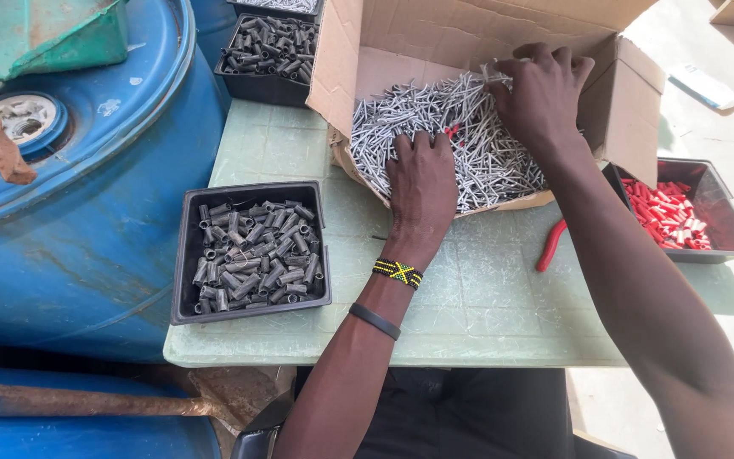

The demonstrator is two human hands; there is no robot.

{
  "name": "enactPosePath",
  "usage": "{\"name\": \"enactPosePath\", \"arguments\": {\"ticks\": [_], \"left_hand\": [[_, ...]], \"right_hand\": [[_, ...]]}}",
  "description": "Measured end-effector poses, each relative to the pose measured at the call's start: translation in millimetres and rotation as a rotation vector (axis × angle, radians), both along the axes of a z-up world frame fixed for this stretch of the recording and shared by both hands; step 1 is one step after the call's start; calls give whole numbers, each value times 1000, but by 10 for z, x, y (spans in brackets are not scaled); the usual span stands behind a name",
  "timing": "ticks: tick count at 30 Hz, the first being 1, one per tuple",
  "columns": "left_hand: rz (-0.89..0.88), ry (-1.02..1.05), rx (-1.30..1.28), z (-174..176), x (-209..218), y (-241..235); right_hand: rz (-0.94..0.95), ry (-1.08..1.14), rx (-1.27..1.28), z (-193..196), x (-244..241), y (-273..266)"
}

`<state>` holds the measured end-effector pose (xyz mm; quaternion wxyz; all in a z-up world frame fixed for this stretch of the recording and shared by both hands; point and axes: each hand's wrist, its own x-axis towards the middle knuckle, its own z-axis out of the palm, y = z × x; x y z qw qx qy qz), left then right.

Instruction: The person sorts through a large cardboard box filled with metal nails and fasteners, picking out specific items by hand. They place the selected fasteners into a black plastic tray on the table. A pair of red pliers and a container of red plastic caps are also visible on the workspace.

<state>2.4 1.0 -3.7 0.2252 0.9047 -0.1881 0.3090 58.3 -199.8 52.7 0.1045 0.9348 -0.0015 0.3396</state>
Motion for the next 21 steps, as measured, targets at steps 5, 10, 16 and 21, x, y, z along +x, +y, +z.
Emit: {"name": "enactPosePath", "arguments": {"ticks": [5,10,16,21], "left_hand": [[-44,51,-9,33,-15,25],[-56,30,-16,37,-42,51],[-123,49,-37,7,30,52],[-106,50,-10,12,29,58]], "right_hand": [[225,-39,-11,145,-202,192],[568,333,181,167,-324,365],[283,369,2,65,-189,398],[134,528,-27,56,-107,427]]}}
